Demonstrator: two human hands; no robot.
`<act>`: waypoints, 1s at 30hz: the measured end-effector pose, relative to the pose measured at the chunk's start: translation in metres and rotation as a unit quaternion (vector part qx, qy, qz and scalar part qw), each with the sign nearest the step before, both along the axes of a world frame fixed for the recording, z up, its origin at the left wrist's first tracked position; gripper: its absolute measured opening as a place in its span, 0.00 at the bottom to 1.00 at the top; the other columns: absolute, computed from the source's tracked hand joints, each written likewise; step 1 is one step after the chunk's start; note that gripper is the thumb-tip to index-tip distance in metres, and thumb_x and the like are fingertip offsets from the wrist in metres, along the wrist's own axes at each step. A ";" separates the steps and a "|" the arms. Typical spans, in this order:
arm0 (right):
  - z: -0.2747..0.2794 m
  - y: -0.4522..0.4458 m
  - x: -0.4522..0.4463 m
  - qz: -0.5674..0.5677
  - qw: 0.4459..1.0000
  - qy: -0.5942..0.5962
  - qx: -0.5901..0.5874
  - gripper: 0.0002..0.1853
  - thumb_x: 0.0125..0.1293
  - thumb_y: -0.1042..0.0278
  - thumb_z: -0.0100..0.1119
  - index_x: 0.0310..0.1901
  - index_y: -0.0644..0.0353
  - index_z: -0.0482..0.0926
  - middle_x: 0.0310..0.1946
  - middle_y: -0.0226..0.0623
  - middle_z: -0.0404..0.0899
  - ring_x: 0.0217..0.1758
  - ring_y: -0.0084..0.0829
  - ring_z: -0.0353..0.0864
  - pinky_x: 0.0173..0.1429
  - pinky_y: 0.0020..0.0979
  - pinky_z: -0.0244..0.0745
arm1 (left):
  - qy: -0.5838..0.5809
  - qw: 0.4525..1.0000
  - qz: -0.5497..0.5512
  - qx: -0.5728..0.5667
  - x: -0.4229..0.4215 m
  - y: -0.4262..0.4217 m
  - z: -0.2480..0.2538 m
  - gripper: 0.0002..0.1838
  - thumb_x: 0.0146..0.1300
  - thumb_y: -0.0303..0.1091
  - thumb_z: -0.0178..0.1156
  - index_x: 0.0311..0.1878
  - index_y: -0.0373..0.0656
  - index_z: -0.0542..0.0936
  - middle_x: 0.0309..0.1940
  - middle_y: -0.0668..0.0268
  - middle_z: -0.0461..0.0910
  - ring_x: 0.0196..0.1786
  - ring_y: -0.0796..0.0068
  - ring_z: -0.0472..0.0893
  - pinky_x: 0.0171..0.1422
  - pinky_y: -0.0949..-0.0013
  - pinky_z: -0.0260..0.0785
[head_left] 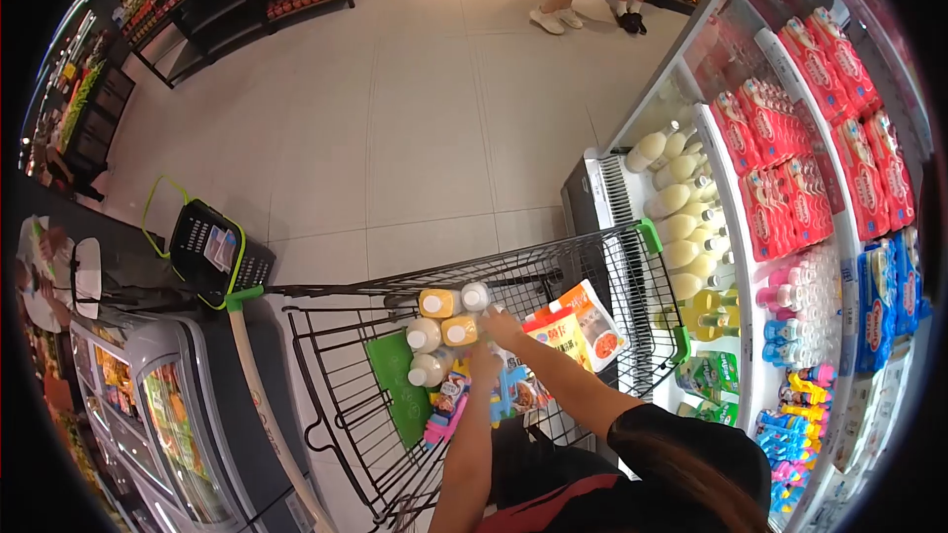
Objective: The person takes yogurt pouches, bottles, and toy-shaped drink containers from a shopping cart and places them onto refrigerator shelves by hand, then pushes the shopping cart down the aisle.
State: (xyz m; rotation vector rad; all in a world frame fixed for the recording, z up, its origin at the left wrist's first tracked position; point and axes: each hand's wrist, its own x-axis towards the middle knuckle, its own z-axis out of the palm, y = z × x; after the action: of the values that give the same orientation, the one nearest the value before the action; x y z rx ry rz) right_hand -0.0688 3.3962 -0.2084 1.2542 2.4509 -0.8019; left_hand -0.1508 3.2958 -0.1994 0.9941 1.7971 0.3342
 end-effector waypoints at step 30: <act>0.445 -0.078 0.209 -0.461 0.705 0.528 0.105 0.16 0.74 0.63 0.54 0.55 0.66 0.77 0.42 0.42 0.86 0.41 0.24 0.83 0.47 0.29 0.77 | -0.468 0.847 -0.017 0.252 0.117 -0.008 0.371 0.40 0.64 0.30 0.66 0.74 0.34 0.56 0.63 0.50 0.71 0.65 0.63 0.74 0.68 0.60 0.67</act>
State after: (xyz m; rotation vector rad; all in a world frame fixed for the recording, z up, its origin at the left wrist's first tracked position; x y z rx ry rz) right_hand 0.1401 3.3183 0.2361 2.8118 2.4856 -1.9854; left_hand -0.0341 3.2879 0.1713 0.9529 0.7917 1.1007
